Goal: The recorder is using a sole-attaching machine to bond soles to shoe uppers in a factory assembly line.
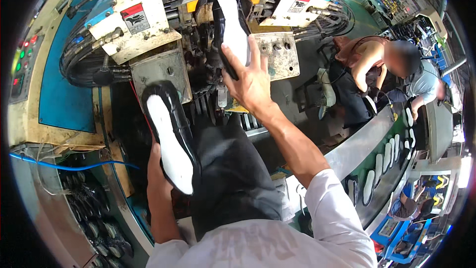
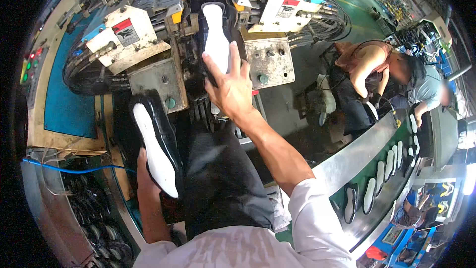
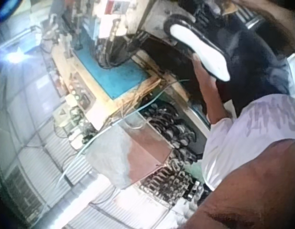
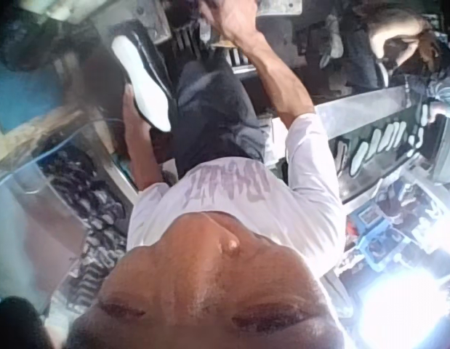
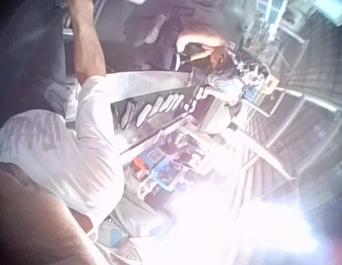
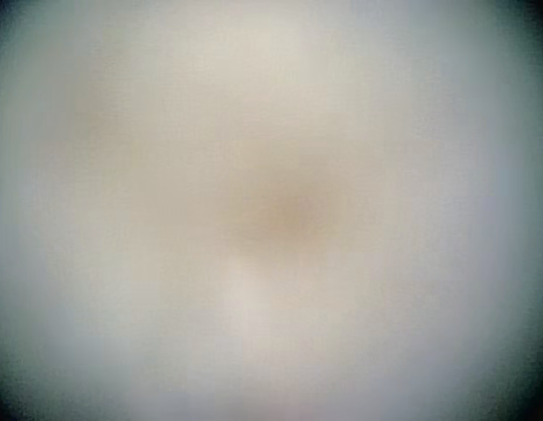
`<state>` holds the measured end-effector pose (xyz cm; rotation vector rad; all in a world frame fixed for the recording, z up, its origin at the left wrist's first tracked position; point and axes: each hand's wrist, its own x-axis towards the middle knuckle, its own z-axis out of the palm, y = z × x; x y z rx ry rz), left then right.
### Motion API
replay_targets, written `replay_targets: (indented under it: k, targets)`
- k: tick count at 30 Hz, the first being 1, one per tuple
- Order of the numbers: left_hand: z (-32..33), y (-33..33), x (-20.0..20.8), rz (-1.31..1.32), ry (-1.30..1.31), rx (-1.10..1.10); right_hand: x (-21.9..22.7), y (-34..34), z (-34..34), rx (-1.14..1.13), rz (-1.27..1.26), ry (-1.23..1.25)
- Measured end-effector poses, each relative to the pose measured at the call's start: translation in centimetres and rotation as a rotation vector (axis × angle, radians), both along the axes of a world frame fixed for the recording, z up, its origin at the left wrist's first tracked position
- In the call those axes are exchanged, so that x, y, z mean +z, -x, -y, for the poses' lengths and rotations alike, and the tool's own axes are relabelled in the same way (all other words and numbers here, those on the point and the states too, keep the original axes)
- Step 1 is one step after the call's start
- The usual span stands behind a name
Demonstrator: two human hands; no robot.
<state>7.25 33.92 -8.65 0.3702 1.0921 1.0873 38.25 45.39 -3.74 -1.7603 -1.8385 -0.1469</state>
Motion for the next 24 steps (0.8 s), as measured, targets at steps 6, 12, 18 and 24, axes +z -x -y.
replay_targets:
  k: [6,12,18,24]
  targets:
    - [2.5,-0.9,0.2,0.038,0.074,-0.107,-0.4,0.3,-0.8,0.017,0.110,-0.038]
    - [2.5,-3.7,1.3,-0.116,-0.145,-0.261,-2.2,-0.7,-1.7,0.173,0.176,-0.237]
    - [0.7,-7.2,3.5,-0.371,-0.301,-0.325,-0.7,-1.8,-7.5,0.120,0.274,-0.296]
    - [0.0,-8.4,1.9,-0.771,-0.429,-0.351,-0.8,-2.4,-14.0,0.166,0.221,-0.182]
